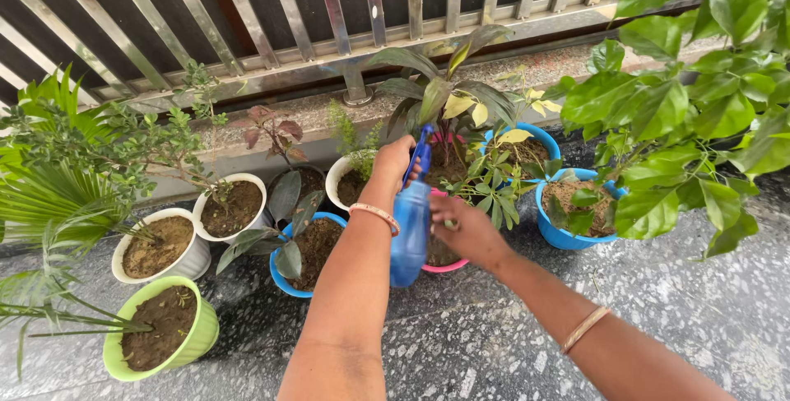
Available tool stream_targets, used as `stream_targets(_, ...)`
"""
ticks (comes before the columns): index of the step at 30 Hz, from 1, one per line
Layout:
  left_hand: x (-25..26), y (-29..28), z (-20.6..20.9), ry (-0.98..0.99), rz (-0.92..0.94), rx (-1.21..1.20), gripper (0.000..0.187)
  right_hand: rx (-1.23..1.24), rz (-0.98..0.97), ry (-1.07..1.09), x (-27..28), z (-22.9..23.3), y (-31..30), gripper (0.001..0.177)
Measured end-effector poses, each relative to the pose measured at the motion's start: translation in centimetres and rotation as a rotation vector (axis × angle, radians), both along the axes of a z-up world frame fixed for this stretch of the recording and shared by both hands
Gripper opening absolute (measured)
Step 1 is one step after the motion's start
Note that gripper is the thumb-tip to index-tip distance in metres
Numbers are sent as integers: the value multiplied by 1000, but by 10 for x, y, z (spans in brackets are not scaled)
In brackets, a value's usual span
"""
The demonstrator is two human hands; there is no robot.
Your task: The person uses a blue spray bottle to mist water onto several potted plants arranged on a tiled floor. They move the bottle from one pot to the next, spraying the soil and leaves of each plant in sequence.
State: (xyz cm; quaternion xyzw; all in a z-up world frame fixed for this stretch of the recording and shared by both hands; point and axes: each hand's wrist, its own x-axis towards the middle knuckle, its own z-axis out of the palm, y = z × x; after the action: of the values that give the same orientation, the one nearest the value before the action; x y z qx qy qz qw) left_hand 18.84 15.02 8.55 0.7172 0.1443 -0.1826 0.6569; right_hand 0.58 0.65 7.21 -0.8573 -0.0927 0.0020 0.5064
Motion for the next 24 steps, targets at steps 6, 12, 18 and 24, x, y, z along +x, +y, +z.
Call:
stream_targets(6, -14, -11, 24, 29, 154, -67, 57, 196, -3, -57, 57, 14, -22, 64)
stream_targets(12, -28, -20, 22, 33, 198, -59, 61, 267, 15, -41, 74, 12, -33, 65)
stream_targets(18, -31, -20, 19, -24, 244, -118, 47, -128, -58, -116, 63, 50, -16, 77)
stream_targets(24, -34, -28, 21, 27, 258, -71, 47, -359, -67, -132, 68, 70, -11, 88)
